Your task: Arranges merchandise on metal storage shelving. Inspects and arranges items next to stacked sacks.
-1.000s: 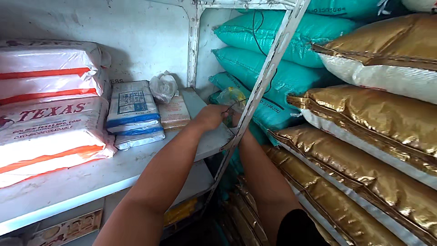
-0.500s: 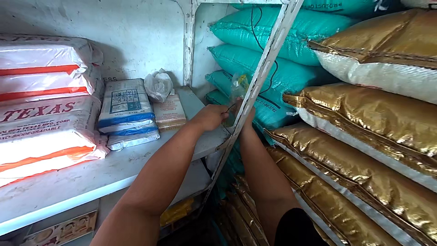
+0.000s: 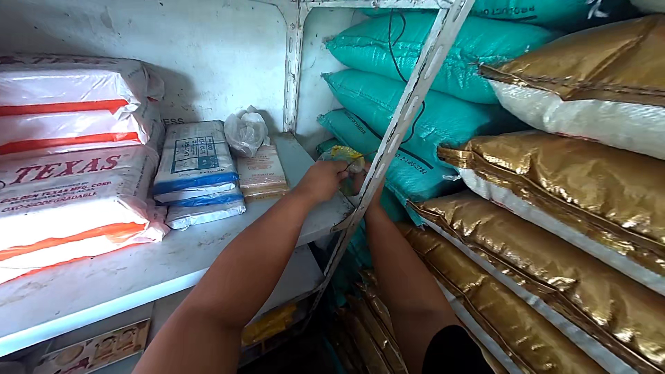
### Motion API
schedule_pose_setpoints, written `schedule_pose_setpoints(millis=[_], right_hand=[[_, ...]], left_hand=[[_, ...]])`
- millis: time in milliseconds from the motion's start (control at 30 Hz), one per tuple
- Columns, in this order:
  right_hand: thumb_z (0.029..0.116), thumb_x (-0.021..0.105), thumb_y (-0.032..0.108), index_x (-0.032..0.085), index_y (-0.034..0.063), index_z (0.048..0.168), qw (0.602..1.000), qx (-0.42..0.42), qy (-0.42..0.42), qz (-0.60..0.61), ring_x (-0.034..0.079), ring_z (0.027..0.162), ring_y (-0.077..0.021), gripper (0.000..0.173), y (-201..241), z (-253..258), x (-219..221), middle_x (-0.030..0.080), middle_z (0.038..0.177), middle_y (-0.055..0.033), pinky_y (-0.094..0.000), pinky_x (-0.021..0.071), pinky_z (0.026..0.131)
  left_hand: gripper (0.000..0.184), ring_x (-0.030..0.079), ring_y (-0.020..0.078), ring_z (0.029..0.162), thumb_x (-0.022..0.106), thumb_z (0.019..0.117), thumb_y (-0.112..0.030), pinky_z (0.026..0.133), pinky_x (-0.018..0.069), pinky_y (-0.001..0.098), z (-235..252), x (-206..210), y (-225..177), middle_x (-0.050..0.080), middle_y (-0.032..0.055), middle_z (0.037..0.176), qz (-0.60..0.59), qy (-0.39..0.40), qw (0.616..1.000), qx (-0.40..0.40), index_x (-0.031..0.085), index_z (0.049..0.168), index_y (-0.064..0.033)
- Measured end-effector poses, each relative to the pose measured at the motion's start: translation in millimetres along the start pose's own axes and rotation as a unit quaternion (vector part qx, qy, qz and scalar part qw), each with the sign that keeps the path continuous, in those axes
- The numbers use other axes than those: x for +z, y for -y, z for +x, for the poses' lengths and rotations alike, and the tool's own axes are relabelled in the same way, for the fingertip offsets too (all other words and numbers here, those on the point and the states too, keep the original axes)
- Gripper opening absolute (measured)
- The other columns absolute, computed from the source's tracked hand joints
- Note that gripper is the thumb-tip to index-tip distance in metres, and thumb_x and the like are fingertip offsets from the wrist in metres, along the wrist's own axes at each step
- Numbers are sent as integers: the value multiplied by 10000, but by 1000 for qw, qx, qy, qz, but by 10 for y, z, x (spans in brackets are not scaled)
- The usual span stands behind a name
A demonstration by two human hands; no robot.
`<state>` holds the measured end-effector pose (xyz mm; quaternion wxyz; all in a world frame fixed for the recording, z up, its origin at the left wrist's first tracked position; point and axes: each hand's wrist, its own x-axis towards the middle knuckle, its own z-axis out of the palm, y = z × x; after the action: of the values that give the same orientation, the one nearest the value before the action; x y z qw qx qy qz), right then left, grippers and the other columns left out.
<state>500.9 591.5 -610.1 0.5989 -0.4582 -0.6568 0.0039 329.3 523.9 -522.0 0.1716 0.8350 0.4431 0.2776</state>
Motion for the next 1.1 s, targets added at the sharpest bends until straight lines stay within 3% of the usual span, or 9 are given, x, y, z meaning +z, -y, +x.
schedule_pose_setpoints(millis=[200,400,567,667,800,933,1033,1100], right_hand=[[949,612,43,705,-109,1027,998,-23,25,-47,726,889,-368,195,69,-30,-98,724,937,-259,-542,571,839],[907,642,13,690,-112,928,988,-100,59,-102,721,802,-435,136,146,-48,-273,709,856,-277,-599,568,739],[908,649,-13,719,-100,929,985,-125,73,-89,730,839,-431,113,157,-142,-400,724,883,-266,-596,574,770],[903,654,-25,726,-87,931,984,-127,80,-92,735,842,-432,99,190,-182,-452,731,895,-260,-600,579,766],[894,651,-42,736,-67,950,985,-132,62,-94,738,845,-426,105,152,-207,-404,736,904,-252,-592,589,760],[905,649,-33,730,-76,944,983,-111,93,-114,735,841,-440,100,228,-211,-423,731,896,-258,-600,586,754],[986,606,56,700,-88,1094,967,9,231,-109,698,1017,-460,203,364,-251,-462,714,1046,-285,-634,534,904],[980,614,63,711,-84,1064,976,11,201,-85,708,1003,-446,195,262,-295,-388,722,1034,-275,-625,543,901]], left_hand=[[286,681,312,1033,447,1111,-165,947,518,531,17,80,-7,704,177,1081,-23,-25,999,-26,676,1104,5],[276,678,280,980,438,1112,-151,917,523,484,20,96,-52,705,158,1058,-36,-36,998,-49,664,1093,6],[278,701,255,1022,437,1117,-173,943,543,465,45,163,-35,721,152,1111,-73,-24,995,-66,658,1128,-3],[276,692,222,977,432,1119,-176,900,544,440,59,186,-24,719,128,1092,-101,-33,991,-81,658,1110,-19],[266,688,223,999,450,1113,-172,940,545,459,77,236,-9,706,123,1078,-106,-42,990,-85,667,1083,-23],[250,694,193,987,462,1109,-166,943,560,429,85,271,17,704,108,1058,-117,-60,988,-82,669,1076,-29],[259,689,221,995,477,1101,-163,944,541,481,64,300,-9,715,117,1050,-95,-53,992,-64,701,1085,-35],[262,680,257,978,482,1099,-167,917,517,522,41,314,-81,712,141,1023,-64,-46,996,-47,706,1082,-32]])
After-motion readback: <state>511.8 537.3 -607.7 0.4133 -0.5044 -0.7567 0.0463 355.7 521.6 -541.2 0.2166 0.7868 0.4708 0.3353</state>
